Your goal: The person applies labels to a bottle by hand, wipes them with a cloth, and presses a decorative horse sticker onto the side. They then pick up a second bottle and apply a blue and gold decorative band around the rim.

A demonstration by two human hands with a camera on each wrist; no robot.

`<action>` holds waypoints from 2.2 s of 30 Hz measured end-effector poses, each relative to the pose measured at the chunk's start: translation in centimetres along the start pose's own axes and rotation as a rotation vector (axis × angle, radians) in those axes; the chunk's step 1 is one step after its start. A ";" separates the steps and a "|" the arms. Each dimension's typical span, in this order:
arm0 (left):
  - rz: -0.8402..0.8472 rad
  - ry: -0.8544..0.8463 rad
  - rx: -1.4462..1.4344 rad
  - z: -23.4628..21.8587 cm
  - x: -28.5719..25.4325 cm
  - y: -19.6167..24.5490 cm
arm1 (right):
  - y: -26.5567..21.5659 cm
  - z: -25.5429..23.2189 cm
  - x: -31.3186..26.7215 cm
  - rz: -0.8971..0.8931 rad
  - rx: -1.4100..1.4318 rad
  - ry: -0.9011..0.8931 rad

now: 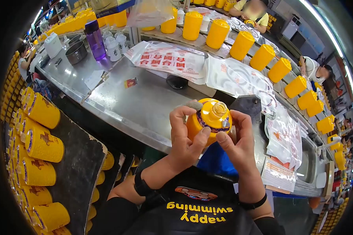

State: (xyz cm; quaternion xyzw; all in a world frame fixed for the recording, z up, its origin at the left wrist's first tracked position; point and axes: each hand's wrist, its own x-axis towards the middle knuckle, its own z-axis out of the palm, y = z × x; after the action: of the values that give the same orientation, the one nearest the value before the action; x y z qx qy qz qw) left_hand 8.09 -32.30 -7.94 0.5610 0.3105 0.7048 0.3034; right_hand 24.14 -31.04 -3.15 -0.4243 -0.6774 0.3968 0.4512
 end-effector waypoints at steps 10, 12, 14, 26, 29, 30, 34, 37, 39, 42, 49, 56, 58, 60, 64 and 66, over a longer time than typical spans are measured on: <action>-0.045 0.038 -0.113 0.3 0.4 -0.2 | 0.7 -0.2 0.1 -0.013 0.202 -0.007; -0.098 -0.093 -0.209 -1.3 1.5 -0.7 | 0.9 -1.0 -0.4 -0.007 0.208 -0.007; -0.188 -0.185 -0.363 -2.5 2.9 -0.7 | 0.0 -2.1 -0.7 -0.043 0.069 -0.002; -0.105 -0.087 -0.031 -1.2 1.6 -0.3 | -1.8 -2.6 1.3 -0.492 -0.485 -0.018; -0.102 -0.083 -0.042 -1.1 1.7 -0.1 | -1.6 -4.1 1.7 -0.415 -0.491 -0.065; -0.123 -0.081 -0.072 -1.0 1.6 0.1 | -1.3 -4.6 1.8 -0.385 -0.476 -0.037; -0.175 -0.081 -0.140 -0.6 1.6 0.7 | -2.7 -2.9 1.9 -0.362 -0.315 -0.075; -0.154 -0.088 -0.142 -0.7 1.7 0.5 | -1.3 -2.3 1.9 -0.536 -0.402 -0.020; -0.150 -0.081 -0.145 -0.7 1.6 0.4 | -1.0 -1.7 1.9 -0.592 -0.379 0.033; -0.160 -0.085 -0.156 -0.7 1.6 0.3 | -1.4 -2.2 2.0 -0.574 -0.470 0.040; -0.140 -0.091 -0.133 -0.8 1.7 0.1 | -1.2 -5.7 2.8 -0.338 -0.590 0.121; -0.161 -0.087 -0.202 -0.7 1.7 0.5 | -0.9 -2.0 1.6 -0.484 -0.389 0.030; -0.140 -0.089 -0.151 -0.8 1.7 0.4 | -1.0 -1.6 1.3 -0.582 -0.482 0.104; -0.139 -0.093 -0.138 -0.8 1.7 0.4 | -1.1 -1.7 1.2 -0.529 -0.485 0.070; -0.163 -0.090 -0.163 -0.7 1.7 0.5 | -1.7 -2.4 1.0 -0.333 -0.346 -0.021; -0.152 -0.095 -0.141 -0.8 1.7 0.5 | -2.4 -3.6 1.2 -0.226 -0.295 -0.068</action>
State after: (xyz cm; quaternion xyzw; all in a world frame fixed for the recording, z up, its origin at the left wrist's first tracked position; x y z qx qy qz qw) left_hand 6.94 -31.35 -6.66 0.5460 0.2871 0.6723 0.4092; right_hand 26.73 -30.13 0.35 -0.3935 -0.7864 0.2542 0.4026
